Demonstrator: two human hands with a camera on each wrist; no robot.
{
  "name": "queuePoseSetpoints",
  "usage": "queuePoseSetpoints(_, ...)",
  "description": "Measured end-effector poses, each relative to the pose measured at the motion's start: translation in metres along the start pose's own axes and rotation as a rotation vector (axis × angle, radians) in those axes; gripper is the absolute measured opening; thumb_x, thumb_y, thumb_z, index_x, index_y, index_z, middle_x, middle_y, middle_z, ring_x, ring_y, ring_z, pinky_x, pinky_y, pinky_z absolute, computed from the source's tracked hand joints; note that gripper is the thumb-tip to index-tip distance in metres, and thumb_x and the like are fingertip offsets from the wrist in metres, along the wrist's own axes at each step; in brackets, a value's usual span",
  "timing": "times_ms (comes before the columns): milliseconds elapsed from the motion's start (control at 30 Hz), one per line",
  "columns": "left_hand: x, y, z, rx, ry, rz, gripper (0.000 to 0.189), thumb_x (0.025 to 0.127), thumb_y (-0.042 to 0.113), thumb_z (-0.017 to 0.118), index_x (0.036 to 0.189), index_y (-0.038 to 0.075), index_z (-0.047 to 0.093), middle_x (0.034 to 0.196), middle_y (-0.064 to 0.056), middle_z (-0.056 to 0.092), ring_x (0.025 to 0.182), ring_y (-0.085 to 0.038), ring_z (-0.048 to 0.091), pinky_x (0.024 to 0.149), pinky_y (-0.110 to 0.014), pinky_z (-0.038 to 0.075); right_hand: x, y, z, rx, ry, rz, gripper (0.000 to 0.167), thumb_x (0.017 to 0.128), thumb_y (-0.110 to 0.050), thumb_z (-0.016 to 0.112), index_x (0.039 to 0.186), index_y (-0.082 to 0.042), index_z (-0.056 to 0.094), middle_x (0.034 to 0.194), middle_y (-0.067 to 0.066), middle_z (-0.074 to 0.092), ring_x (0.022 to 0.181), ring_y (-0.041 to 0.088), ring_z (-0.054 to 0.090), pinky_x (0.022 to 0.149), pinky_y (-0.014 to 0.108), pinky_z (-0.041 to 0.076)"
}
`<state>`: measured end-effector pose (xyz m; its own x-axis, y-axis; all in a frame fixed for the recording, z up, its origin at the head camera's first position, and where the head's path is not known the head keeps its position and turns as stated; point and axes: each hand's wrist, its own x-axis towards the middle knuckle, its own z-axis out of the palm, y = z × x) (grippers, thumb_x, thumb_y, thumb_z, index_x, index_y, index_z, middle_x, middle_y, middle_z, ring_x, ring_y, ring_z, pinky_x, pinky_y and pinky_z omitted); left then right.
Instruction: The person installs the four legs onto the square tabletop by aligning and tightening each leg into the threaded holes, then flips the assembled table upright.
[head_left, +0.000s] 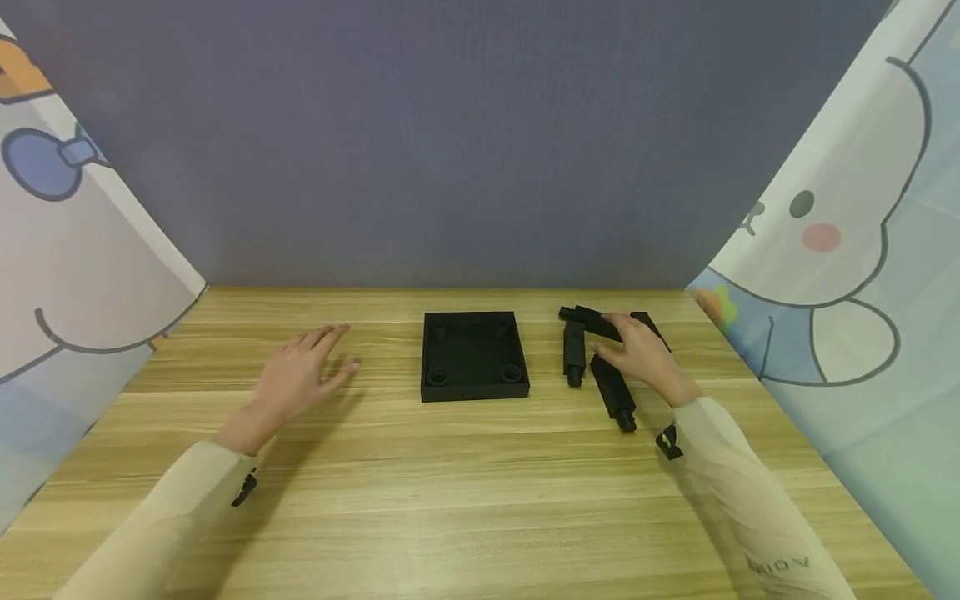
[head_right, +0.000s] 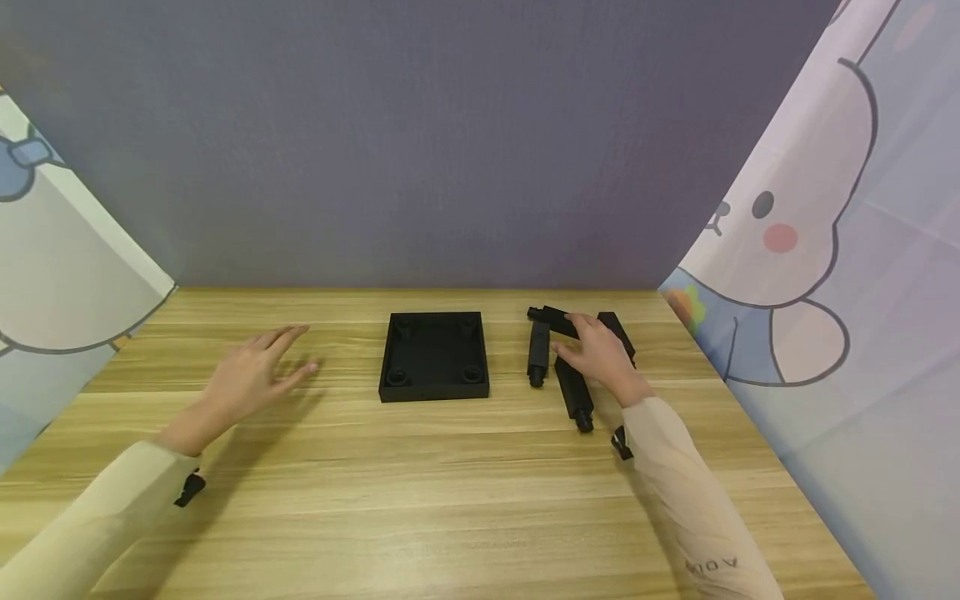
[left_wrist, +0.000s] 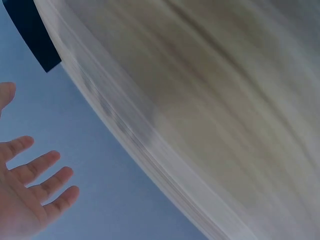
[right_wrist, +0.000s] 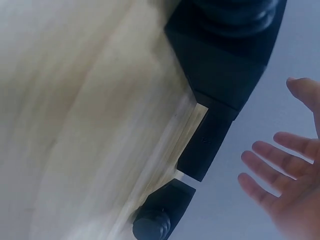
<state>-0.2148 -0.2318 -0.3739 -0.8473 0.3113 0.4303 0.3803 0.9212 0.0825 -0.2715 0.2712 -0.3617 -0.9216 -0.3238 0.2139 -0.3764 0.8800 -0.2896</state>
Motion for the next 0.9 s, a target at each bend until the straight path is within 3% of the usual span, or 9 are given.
queuePoseSetpoints(300,0.010,0.015,0.007,-0.012,-0.008,0.049,0.062,0.084,0.040,0.062,0.134,0.008,0.043,0.123,-0.022,0.054,0.105,-0.044,0.055,0.083,-0.058,0.045,0.014,-0.001,0.001,-0.003,0.001,-0.027,0.057,0.087,-0.032,0.061,0.128,0.004,0.046,0.125,0.024,0.052,0.107,0.040,0.054,0.088,0.053,0.044)
queuePoseSetpoints(767,0.023,0.040,0.018,-0.103,-0.043,0.083,0.057,0.086,0.042,0.060,0.131,0.010,0.048,0.119,-0.019,0.059,0.098,-0.037,0.061,0.078,-0.051,0.050,0.032,-0.008,0.001,0.013,-0.082,0.028,0.058,0.087,-0.034,0.061,0.131,0.001,0.045,0.123,0.022,0.054,0.108,0.035,0.054,0.085,0.051,0.046)
queuePoseSetpoints(900,0.027,0.047,0.021,-0.145,-0.057,0.089,0.055,0.085,0.042,0.061,0.130,0.011,0.049,0.120,-0.018,0.059,0.088,-0.032,0.064,0.074,-0.047,0.052,0.036,-0.010,0.001,0.008,-0.093,0.026,0.059,0.086,-0.032,0.062,0.131,0.002,0.045,0.120,0.023,0.056,0.106,0.035,0.055,0.085,0.050,0.046)
